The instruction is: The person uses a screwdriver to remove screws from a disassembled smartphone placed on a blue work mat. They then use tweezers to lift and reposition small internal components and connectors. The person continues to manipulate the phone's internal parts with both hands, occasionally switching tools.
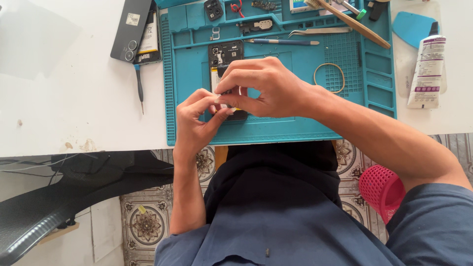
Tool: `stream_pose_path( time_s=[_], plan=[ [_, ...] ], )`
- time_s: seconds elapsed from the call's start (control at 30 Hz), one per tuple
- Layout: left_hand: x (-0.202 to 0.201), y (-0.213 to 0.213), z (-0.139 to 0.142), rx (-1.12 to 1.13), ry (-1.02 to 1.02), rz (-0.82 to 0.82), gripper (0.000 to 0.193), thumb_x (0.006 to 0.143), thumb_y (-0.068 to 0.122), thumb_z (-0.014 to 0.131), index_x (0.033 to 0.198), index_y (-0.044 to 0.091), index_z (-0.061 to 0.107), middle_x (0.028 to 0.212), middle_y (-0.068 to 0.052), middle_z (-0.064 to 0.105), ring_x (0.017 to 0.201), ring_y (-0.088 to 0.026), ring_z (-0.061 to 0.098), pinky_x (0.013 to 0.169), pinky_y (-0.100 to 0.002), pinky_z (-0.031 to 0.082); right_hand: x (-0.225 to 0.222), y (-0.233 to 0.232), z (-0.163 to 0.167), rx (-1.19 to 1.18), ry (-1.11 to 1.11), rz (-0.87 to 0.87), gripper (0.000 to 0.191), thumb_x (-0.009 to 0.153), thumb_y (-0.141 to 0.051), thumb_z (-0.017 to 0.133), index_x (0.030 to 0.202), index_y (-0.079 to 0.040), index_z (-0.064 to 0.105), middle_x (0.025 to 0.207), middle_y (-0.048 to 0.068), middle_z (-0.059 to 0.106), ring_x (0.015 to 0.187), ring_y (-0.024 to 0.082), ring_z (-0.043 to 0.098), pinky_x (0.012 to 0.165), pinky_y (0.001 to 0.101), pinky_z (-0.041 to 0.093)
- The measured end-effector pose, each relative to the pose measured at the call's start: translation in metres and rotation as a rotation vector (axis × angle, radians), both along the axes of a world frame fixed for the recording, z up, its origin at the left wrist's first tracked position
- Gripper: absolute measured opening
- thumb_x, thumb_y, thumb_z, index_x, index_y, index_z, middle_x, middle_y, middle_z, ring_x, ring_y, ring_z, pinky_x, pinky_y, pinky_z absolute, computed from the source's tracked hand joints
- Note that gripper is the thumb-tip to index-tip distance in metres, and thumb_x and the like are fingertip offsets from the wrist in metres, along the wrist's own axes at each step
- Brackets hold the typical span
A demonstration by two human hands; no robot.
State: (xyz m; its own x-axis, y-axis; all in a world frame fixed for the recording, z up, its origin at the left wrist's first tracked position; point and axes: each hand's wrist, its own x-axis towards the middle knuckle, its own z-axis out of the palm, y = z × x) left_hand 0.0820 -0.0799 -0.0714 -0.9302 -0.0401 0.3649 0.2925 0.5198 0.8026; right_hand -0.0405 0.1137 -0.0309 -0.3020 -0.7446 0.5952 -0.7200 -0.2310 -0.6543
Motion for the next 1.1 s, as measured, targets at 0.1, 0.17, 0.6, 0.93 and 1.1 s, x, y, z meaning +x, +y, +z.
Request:
stream_pose_path(
  time_s=[0.1, 0.17, 0.6, 0.93, 1.1],
  plan=[
    [-0.0005, -0.0009, 0.0002, 0.009, -0.004, -0.002, 0.018, 0.088, 0.012, 0.086, 0.1, 0.002, 0.076, 0.087, -0.002, 0.065, 0.075, -0.008, 0.058, 0.066, -0.023, 0.047, -0.0004, 0.0, 0.0004, 0.006, -0.004, 0.0, 0.018, 0.097, -0.004, 0.078, 0.114, -0.005, 0.07, 0.102, 0.008, 0.072, 0.085, 0.018, 0.075, 0.072, 0.0284, 0.062],
    [-0.0009, -0.0015, 0.0001, 0.015, -0.012, -0.008, 0.019, 0.088, 0.012, 0.086, 0.101, 0.002, 0.076, 0.087, -0.002, 0.065, 0.075, -0.008, 0.057, 0.065, -0.023, 0.046, 0.0, -0.0002, 0.0006, 0.013, -0.008, 0.002, 0.017, 0.097, -0.005, 0.077, 0.113, -0.005, 0.07, 0.102, 0.008, 0.072, 0.083, 0.018, 0.075, 0.071, 0.0285, 0.062],
    [0.0, -0.0037, -0.0006, 0.0, -0.048, -0.005, 0.021, 0.086, 0.016, 0.088, 0.091, 0.002, 0.073, 0.082, 0.001, 0.06, 0.069, -0.006, 0.051, 0.058, -0.023, 0.036, 0.0025, -0.0005, 0.0011, 0.041, -0.033, 0.035, 0.015, 0.097, -0.006, 0.076, 0.111, -0.004, 0.07, 0.099, 0.007, 0.071, 0.083, 0.018, 0.076, 0.071, 0.0283, 0.062],
    [-0.0022, -0.0029, -0.0025, 0.014, -0.064, 0.004, 0.021, 0.085, 0.017, 0.087, 0.091, 0.003, 0.073, 0.081, 0.001, 0.06, 0.068, -0.005, 0.05, 0.057, -0.023, 0.036, 0.002, -0.0027, 0.0021, 0.069, -0.059, 0.001, 0.013, 0.097, -0.008, 0.077, 0.107, -0.003, 0.07, 0.094, 0.006, 0.072, 0.08, 0.017, 0.076, 0.069, 0.0282, 0.062],
    [-0.0028, -0.0043, -0.0047, -0.012, -0.037, 0.014, 0.026, 0.083, 0.021, 0.089, 0.092, 0.002, 0.072, 0.077, 0.002, 0.057, 0.067, -0.006, 0.049, 0.058, -0.024, 0.038, 0.0031, -0.0024, 0.004, 0.068, -0.025, 0.03, 0.013, 0.097, -0.008, 0.075, 0.11, -0.005, 0.072, 0.096, 0.008, 0.072, 0.079, 0.018, 0.072, 0.069, 0.0295, 0.059]
  ],
)
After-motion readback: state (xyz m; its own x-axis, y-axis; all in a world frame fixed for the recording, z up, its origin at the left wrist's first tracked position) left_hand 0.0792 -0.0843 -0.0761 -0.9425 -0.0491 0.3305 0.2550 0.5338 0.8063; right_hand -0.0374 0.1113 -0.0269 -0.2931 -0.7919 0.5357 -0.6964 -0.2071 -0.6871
